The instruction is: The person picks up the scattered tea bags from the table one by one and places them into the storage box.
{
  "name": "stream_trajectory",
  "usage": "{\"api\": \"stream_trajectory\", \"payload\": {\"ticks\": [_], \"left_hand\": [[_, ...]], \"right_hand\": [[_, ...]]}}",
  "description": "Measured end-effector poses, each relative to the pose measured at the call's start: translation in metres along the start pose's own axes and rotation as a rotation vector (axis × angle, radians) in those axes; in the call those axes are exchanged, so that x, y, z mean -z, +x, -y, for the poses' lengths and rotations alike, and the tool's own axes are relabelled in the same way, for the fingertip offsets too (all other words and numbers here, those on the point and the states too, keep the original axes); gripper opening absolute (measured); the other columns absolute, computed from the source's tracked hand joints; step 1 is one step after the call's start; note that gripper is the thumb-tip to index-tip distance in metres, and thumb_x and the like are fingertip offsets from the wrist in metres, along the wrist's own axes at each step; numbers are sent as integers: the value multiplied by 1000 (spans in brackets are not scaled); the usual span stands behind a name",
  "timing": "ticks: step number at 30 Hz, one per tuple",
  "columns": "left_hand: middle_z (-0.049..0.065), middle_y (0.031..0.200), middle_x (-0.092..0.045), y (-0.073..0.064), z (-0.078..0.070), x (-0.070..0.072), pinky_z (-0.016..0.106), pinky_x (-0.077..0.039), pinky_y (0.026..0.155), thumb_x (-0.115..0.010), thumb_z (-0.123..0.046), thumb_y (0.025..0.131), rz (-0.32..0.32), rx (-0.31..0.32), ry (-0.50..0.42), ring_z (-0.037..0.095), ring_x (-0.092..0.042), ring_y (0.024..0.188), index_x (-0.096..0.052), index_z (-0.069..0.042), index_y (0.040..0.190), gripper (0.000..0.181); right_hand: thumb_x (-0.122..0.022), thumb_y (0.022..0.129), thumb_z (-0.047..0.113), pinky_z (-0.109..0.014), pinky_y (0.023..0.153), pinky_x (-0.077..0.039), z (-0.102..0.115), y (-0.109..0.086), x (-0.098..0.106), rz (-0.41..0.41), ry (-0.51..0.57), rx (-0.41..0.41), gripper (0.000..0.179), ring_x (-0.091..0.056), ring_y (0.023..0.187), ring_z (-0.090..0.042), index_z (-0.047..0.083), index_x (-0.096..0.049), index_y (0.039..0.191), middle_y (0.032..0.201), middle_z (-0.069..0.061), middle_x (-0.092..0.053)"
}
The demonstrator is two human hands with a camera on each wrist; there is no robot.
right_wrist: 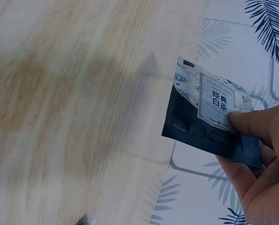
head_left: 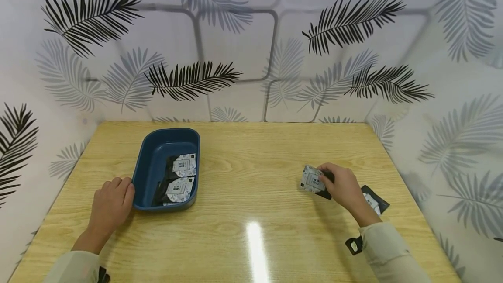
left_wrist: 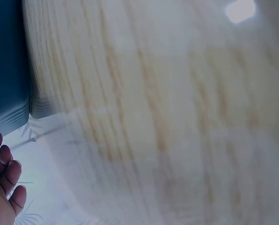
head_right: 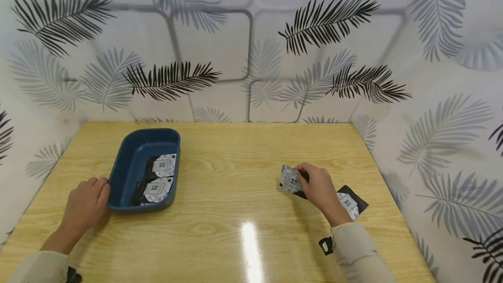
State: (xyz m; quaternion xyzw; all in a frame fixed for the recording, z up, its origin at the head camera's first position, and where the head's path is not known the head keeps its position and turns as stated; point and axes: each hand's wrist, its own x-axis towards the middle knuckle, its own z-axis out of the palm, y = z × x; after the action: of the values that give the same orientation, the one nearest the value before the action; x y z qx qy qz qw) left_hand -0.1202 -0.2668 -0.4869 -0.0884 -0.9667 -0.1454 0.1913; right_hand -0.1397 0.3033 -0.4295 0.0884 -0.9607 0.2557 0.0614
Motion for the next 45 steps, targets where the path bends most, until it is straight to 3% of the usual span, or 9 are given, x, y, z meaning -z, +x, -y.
{"api": "stream_trajectory", "payload": {"ticks": [14, 21, 45], "left_hand": [[11, 72, -50, 3, 0, 1, 35, -26, 50, -46, -14, 101, -39, -18, 8, 28, -41, 58, -52, -5, 83, 20], [12, 75, -53, 0, -2, 2, 36, -27, 51, -45, -13, 101, -9, 4, 1, 29, -43, 60, -54, -4, 86, 20], [18, 84, -57, 0, -3, 3, 43, -32, 55, -42, -15, 103, 32, 26, -4, 35, -48, 67, -57, -2, 94, 22]], "right_hand": [[-65, 95, 11, -45, 76, -56, 21, 17, -2, 10, 0, 27, 19, -71, 87, -26, 3, -69, 113, 103, -15, -74], [-66, 95, 10, -44, 77, -56, 32, 28, -1, 1, 19, 74, 18, -72, 87, -26, 2, -69, 111, 102, -15, -75], [-66, 94, 8, -44, 78, -57, 54, 43, -8, -23, 44, 109, 15, -72, 88, -26, 4, -70, 108, 102, -14, -75]]}}
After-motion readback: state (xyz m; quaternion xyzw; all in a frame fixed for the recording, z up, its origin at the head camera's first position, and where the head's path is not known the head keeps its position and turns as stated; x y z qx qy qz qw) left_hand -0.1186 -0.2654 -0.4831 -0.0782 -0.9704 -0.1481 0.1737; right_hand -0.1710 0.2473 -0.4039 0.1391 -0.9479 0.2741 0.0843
